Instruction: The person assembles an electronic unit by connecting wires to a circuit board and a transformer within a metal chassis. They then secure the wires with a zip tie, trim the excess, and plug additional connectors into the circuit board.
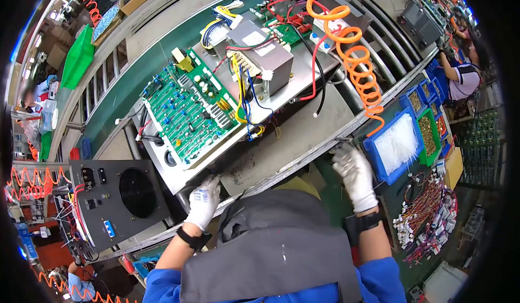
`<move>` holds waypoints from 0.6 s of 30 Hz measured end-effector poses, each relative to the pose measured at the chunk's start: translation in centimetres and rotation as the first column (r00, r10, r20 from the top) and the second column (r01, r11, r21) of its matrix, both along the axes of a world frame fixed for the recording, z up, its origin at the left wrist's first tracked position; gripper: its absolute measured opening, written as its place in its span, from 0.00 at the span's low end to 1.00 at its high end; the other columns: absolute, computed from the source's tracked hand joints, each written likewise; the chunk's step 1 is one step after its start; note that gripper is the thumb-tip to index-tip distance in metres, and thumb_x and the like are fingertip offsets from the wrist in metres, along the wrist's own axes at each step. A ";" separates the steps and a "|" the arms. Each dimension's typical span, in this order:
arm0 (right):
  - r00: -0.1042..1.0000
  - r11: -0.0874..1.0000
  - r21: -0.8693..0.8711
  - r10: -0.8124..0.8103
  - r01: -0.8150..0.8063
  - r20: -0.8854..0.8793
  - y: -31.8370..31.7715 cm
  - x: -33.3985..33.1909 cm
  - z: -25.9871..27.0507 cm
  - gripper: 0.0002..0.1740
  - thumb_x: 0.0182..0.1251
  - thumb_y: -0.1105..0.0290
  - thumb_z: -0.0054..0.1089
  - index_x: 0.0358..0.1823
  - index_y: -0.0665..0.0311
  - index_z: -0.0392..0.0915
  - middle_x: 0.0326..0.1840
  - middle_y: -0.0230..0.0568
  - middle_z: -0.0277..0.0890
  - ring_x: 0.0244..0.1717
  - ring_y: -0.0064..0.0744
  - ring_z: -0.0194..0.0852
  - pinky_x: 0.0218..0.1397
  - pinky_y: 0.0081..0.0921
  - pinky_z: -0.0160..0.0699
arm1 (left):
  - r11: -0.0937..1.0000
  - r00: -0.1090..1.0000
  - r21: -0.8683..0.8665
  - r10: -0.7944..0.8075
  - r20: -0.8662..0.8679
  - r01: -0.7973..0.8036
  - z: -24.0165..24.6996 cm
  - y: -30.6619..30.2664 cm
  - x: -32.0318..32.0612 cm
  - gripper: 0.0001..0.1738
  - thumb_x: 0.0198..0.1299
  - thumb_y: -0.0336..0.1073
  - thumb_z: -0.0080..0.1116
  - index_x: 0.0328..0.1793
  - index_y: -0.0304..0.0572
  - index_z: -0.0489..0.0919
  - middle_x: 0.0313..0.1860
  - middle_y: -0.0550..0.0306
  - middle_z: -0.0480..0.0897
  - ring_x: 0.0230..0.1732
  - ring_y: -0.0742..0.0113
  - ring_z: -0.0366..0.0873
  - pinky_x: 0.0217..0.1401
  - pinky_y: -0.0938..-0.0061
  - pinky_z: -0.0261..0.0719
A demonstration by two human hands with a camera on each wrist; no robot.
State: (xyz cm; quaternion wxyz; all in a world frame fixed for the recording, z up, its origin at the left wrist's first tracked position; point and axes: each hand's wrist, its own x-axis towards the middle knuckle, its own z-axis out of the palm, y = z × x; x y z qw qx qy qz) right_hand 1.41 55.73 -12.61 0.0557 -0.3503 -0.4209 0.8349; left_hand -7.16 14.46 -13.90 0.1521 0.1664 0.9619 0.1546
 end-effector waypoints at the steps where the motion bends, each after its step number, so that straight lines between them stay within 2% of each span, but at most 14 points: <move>1: 0.994 0.994 0.015 0.104 -0.104 0.015 -0.2 0.4 -2.0 0.26 0.74 0.54 0.51 0.64 0.67 0.70 0.56 0.46 0.78 0.49 0.36 0.80 0.51 0.32 0.80 | 0.994 1.000 0.110 0.015 -0.022 -0.013 -2.7 -0.4 -0.1 0.19 0.63 0.35 0.54 0.59 0.42 0.79 0.56 0.43 0.81 0.53 0.45 0.81 0.57 0.59 0.79; 2: 0.982 0.981 0.086 0.168 -0.175 0.082 -1.2 0.1 -2.1 0.28 0.74 0.55 0.52 0.65 0.69 0.68 0.57 0.47 0.77 0.50 0.38 0.80 0.51 0.34 0.81 | 0.975 0.998 0.220 0.036 -0.045 -0.026 -5.1 -0.5 0.0 0.18 0.63 0.35 0.53 0.59 0.42 0.79 0.55 0.43 0.81 0.54 0.44 0.80 0.58 0.59 0.78; 4: 0.921 0.905 0.182 0.365 -0.385 0.135 -2.1 -1.2 -3.3 0.27 0.73 0.57 0.53 0.64 0.71 0.69 0.54 0.47 0.79 0.50 0.37 0.81 0.52 0.32 0.81 | 0.972 0.994 0.214 0.108 -0.028 -0.099 -5.4 1.3 -0.7 0.18 0.64 0.35 0.53 0.58 0.42 0.79 0.53 0.42 0.82 0.54 0.43 0.79 0.58 0.58 0.77; 6: 0.728 0.553 0.497 0.620 -0.669 0.292 -2.6 -4.2 -3.9 0.26 0.71 0.58 0.55 0.62 0.71 0.72 0.49 0.51 0.82 0.49 0.38 0.82 0.54 0.31 0.80 | 0.960 0.981 0.216 0.190 -0.030 -0.179 -6.3 3.3 -2.0 0.17 0.65 0.36 0.53 0.58 0.41 0.79 0.52 0.41 0.82 0.54 0.42 0.79 0.58 0.57 0.76; 7: 0.658 0.276 0.685 0.645 -0.675 0.388 -2.6 -5.5 -4.2 0.26 0.69 0.57 0.55 0.60 0.70 0.74 0.45 0.55 0.83 0.49 0.43 0.82 0.56 0.32 0.78 | 0.978 0.980 0.117 0.184 -0.080 -0.174 -7.1 3.9 -2.6 0.17 0.66 0.38 0.52 0.58 0.42 0.80 0.51 0.41 0.82 0.53 0.42 0.79 0.56 0.56 0.77; 8: 0.566 0.164 0.657 0.682 -0.736 0.464 -1.8 -6.8 -7.0 0.30 0.67 0.53 0.56 0.62 0.69 0.73 0.54 0.61 0.78 0.58 0.53 0.77 0.62 0.37 0.74 | 0.984 0.976 0.009 0.180 -0.125 -0.180 -8.1 4.2 -3.1 0.17 0.67 0.39 0.51 0.58 0.43 0.80 0.50 0.41 0.83 0.52 0.42 0.79 0.55 0.55 0.77; 9: 0.535 0.011 0.684 0.633 -0.729 0.560 -1.1 -7.9 -9.4 0.33 0.67 0.51 0.56 0.66 0.67 0.69 0.63 0.62 0.70 0.65 0.54 0.69 0.68 0.40 0.67 | 0.972 0.969 -0.049 0.224 -0.100 -0.230 -9.4 3.8 -3.2 0.18 0.68 0.44 0.49 0.59 0.47 0.79 0.50 0.42 0.83 0.50 0.42 0.80 0.53 0.54 0.77; 10: 0.513 -0.138 0.691 0.571 -0.709 0.641 -0.6 -9.1 -10.9 0.37 0.66 0.50 0.56 0.70 0.66 0.65 0.71 0.62 0.63 0.73 0.55 0.61 0.74 0.42 0.59 | 0.938 0.956 -0.189 0.275 -0.100 -0.289 -9.3 3.9 -3.1 0.20 0.69 0.47 0.48 0.60 0.51 0.78 0.54 0.47 0.82 0.54 0.45 0.79 0.56 0.56 0.76; 11: 0.497 -0.146 0.695 0.597 -0.704 0.629 -0.2 -10.3 -11.3 0.37 0.66 0.50 0.56 0.70 0.66 0.65 0.71 0.62 0.63 0.73 0.55 0.61 0.74 0.42 0.59 | 0.905 0.942 -0.265 0.307 -0.133 -0.332 -9.6 3.5 -2.6 0.20 0.69 0.49 0.47 0.60 0.51 0.79 0.56 0.48 0.82 0.57 0.48 0.78 0.58 0.58 0.75; 13: 0.405 -0.386 0.548 0.394 -0.742 0.825 -0.6 -12.9 -12.2 0.44 0.64 0.48 0.57 0.77 0.63 0.54 0.81 0.57 0.44 0.81 0.54 0.40 0.80 0.46 0.40 | 0.842 0.923 -0.378 0.349 -0.162 -0.385 -9.6 2.7 -2.2 0.21 0.70 0.50 0.46 0.60 0.51 0.79 0.58 0.50 0.81 0.59 0.50 0.77 0.61 0.59 0.73; 15: 0.426 -0.394 0.594 0.436 -0.702 0.793 -0.5 -14.5 -14.8 0.46 0.64 0.47 0.57 0.78 0.62 0.51 0.81 0.55 0.42 0.82 0.53 0.37 0.81 0.48 0.36 | 0.831 0.861 -0.236 0.457 -0.224 -0.503 -9.4 2.2 -3.2 0.22 0.70 0.52 0.45 0.61 0.51 0.78 0.61 0.52 0.80 0.64 0.52 0.74 0.66 0.60 0.70; 16: 0.450 -0.407 0.619 0.439 -0.672 0.778 -0.3 -14.3 -16.0 0.48 0.63 0.47 0.57 0.79 0.62 0.49 0.82 0.54 0.40 0.82 0.52 0.34 0.81 0.50 0.32 | 0.820 0.861 -0.267 0.460 -0.217 -0.506 -9.6 1.8 -3.2 0.22 0.70 0.52 0.45 0.61 0.51 0.78 0.61 0.52 0.80 0.64 0.52 0.74 0.66 0.60 0.70; 17: 0.501 -0.487 0.643 0.403 -0.591 0.766 -0.4 -13.4 -16.8 0.49 0.62 0.47 0.59 0.78 0.62 0.50 0.81 0.54 0.43 0.81 0.53 0.37 0.81 0.51 0.35 | 0.833 0.895 -0.328 0.400 -0.198 -0.445 -10.0 1.4 -2.8 0.23 0.70 0.52 0.44 0.62 0.49 0.77 0.61 0.50 0.80 0.64 0.51 0.74 0.66 0.60 0.69; 18: 0.520 -0.467 0.675 0.430 -0.571 0.738 0.0 -13.0 -16.2 0.48 0.60 0.47 0.60 0.77 0.63 0.52 0.80 0.54 0.46 0.80 0.52 0.41 0.80 0.52 0.38 | 0.845 0.926 -0.380 0.337 -0.168 -0.377 -10.3 1.4 -2.5 0.24 0.70 0.52 0.44 0.63 0.48 0.77 0.61 0.49 0.80 0.64 0.51 0.74 0.67 0.59 0.69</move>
